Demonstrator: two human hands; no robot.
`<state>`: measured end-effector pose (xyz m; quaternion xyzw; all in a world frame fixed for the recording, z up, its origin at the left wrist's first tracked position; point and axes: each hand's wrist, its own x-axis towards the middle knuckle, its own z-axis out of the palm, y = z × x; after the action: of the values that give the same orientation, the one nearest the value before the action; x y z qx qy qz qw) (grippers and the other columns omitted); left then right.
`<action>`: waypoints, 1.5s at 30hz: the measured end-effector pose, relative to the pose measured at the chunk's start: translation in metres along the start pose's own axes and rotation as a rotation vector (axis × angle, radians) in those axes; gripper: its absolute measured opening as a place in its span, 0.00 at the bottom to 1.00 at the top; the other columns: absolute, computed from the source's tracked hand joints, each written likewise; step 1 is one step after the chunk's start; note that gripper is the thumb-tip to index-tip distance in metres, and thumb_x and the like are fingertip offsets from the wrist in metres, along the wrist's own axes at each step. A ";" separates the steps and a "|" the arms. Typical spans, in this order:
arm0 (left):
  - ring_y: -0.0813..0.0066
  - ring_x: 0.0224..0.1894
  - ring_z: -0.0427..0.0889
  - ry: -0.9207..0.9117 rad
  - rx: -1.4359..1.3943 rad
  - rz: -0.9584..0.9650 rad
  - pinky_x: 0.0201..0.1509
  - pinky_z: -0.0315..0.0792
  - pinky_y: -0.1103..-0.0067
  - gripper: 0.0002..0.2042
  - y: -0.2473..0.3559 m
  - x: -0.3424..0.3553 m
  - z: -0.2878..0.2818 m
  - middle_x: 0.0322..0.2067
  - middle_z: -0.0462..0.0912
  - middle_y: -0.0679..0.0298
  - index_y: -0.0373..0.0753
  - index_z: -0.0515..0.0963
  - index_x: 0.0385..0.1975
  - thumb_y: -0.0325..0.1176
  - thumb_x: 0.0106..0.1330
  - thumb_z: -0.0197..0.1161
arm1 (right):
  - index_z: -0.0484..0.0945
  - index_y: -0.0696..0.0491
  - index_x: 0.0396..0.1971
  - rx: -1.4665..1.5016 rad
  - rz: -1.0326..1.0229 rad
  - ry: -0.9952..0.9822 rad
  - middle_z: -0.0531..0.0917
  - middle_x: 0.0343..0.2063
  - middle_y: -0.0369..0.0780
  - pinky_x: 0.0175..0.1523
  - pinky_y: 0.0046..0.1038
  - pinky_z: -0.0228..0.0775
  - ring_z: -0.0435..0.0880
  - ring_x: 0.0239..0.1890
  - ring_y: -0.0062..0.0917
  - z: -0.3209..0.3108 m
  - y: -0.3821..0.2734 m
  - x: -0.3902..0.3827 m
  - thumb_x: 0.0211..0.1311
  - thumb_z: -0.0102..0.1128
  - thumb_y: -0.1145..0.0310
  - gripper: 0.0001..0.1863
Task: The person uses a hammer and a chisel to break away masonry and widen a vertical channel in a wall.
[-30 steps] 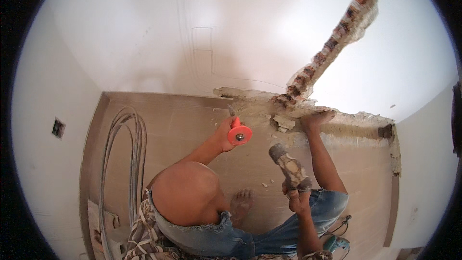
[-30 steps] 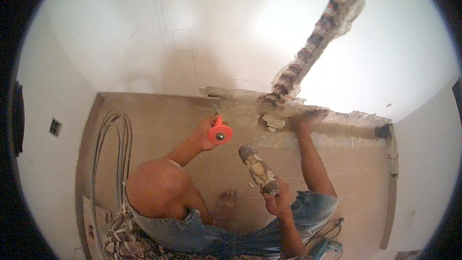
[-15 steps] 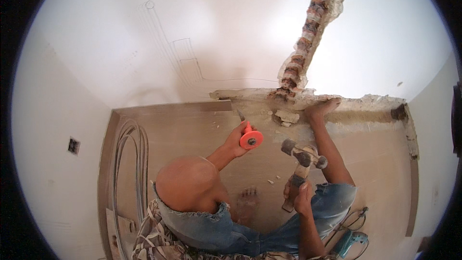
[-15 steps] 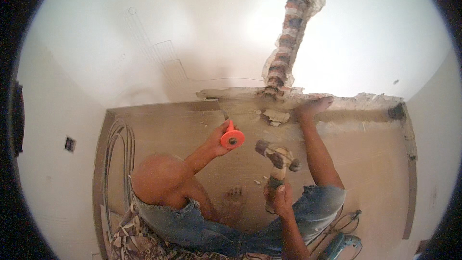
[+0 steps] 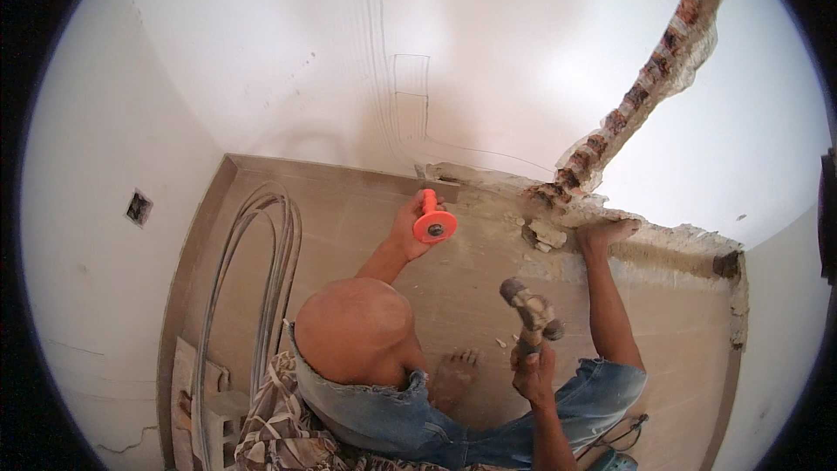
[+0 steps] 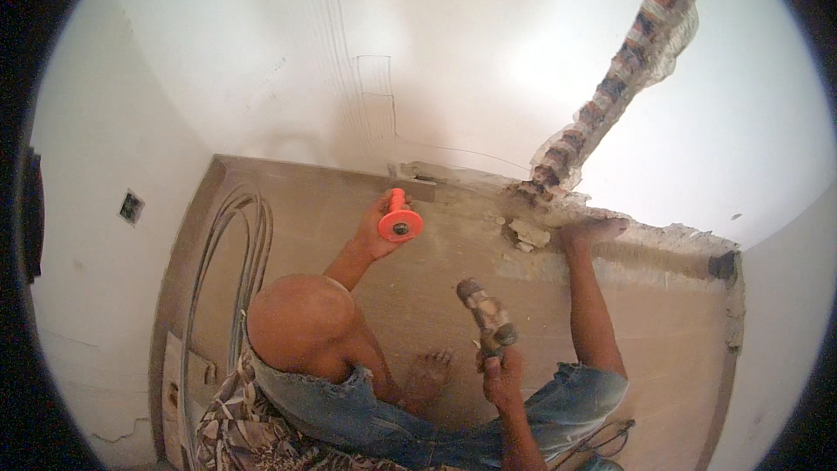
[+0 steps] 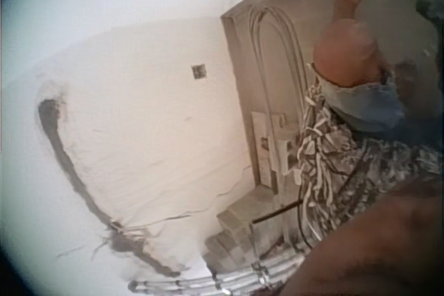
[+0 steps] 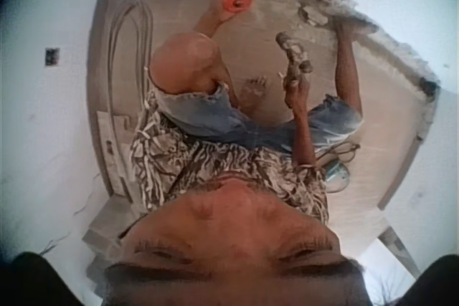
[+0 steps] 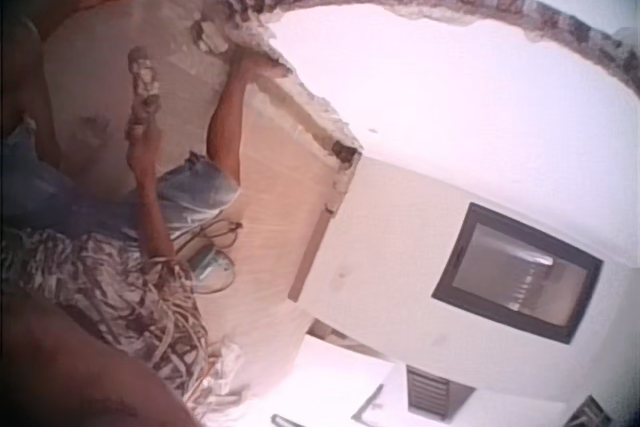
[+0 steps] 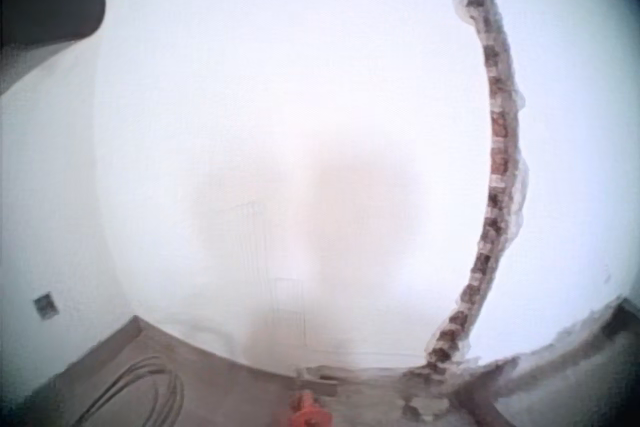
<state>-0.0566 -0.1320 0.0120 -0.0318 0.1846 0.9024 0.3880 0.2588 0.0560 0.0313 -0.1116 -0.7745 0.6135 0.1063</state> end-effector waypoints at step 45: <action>0.68 0.27 0.75 -0.003 0.142 -0.026 0.36 0.75 0.68 0.11 0.048 0.002 0.024 0.25 0.74 0.63 0.41 0.69 0.28 0.40 0.65 0.46 | 0.69 0.56 0.25 -0.360 -0.370 -0.157 0.70 0.14 0.36 0.25 0.30 0.61 0.69 0.17 0.28 0.101 -0.013 0.118 0.58 0.51 0.54 0.17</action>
<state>-0.0896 -0.1525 0.0486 -0.0054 0.2471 0.8819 0.4014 0.1152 -0.0049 0.0249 0.0627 -0.8842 0.4428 0.1348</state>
